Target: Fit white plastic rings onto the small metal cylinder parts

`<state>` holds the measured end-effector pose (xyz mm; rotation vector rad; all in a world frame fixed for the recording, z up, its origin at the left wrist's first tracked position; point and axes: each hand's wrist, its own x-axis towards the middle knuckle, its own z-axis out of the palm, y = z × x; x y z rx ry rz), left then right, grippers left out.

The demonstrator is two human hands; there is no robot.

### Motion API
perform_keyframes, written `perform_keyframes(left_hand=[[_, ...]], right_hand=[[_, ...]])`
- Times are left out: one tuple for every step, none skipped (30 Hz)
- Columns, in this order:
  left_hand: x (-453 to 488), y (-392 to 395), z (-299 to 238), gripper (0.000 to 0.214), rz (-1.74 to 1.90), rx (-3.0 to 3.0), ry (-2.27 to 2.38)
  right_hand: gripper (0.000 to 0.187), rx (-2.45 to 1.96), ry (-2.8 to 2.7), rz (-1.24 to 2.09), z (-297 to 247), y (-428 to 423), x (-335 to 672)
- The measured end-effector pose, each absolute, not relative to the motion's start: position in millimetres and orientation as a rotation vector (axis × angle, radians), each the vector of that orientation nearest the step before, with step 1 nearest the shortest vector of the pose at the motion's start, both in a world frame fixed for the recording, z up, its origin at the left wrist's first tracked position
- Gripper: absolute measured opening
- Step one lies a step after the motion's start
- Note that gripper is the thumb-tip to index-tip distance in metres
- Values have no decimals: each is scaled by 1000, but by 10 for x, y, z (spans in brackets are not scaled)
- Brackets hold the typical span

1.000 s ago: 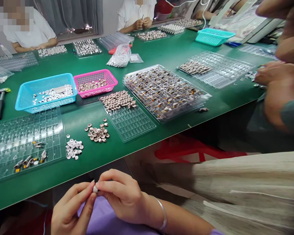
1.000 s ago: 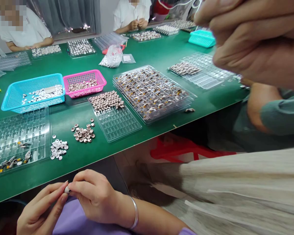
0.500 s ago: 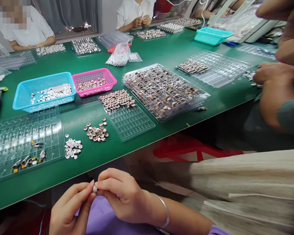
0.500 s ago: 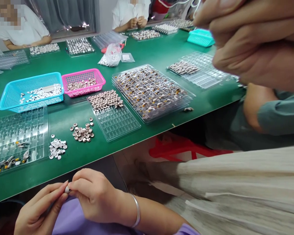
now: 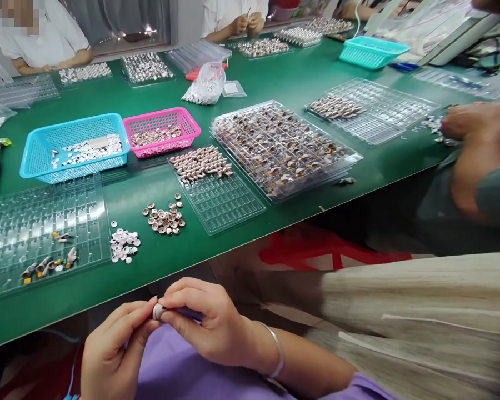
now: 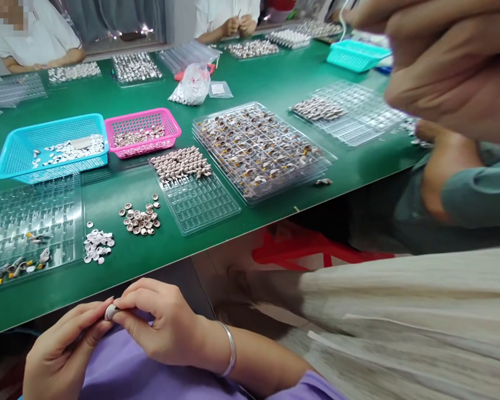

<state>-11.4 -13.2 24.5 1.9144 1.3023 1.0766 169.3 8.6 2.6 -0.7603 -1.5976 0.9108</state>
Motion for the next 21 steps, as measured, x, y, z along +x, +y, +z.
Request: perform_keyframes(left_hand=[[-114,-128,247,18,1074,1919,1313],[-116,-123,250,17,1069,1926,1323],[-120,-119,253,15,1063,1931,1333],[-125,-114,256,15,1056,1937,1337],[-131,-111,259,14,1050,1942,1340],[-135,-108,261,14,1044,1945,1341],[-138,-106,263,14,1037,1950,1340],[-140,-104,266,14,1034,1954,1338],[-139,-102,270,13,1040,1961,1335],[-137,-100,275,13,1046,1972,1332],[-134,-97,281,12,1056,1986,1329],[-131,-92,287,11,1069,2004,1323],[-128,-87,294,10,1083,2025,1317],[-128,-81,300,9,1095,2046,1311],[-130,-74,304,8,1102,2067,1305],[-134,-68,307,9,1105,2088,1294],[-140,-62,309,11,1104,2109,1278],[-148,-58,309,12,1099,2127,1263],[-156,-55,308,13,1093,2141,1249],[-163,-54,306,13,1086,2152,1235],[-168,-54,304,13,1081,2160,1226]], right_hand=[[7,-765,-1598,921,32,88,1693],[7,-769,-1597,931,38,89,1695],[6,-772,-1596,941,44,90,1697],[6,-776,-1594,949,49,91,1700],[6,-777,-1592,954,52,91,1702],[6,-779,-1592,957,54,91,1703],[5,-783,-1594,961,54,90,1704],[5,-788,-1595,964,54,89,1703],[4,-793,-1600,967,54,87,1701],[4,-798,-1601,969,56,85,1699],[4,-802,-1602,971,59,83,1696],[4,-804,-1603,971,64,81,1693],[5,-806,-1605,974,70,78,1691],[6,-807,-1608,976,78,76,1691],[6,-809,-1612,981,85,73,1691],[7,-814,-1617,990,93,72,1694],[7,-822,-1621,1000,102,70,1699],[8,-831,-1623,1011,110,69,1705],[8,-841,-1623,1020,119,68,1712],[7,-848,-1624,1029,128,67,1720],[7,-853,-1626,1036,136,66,1727]])
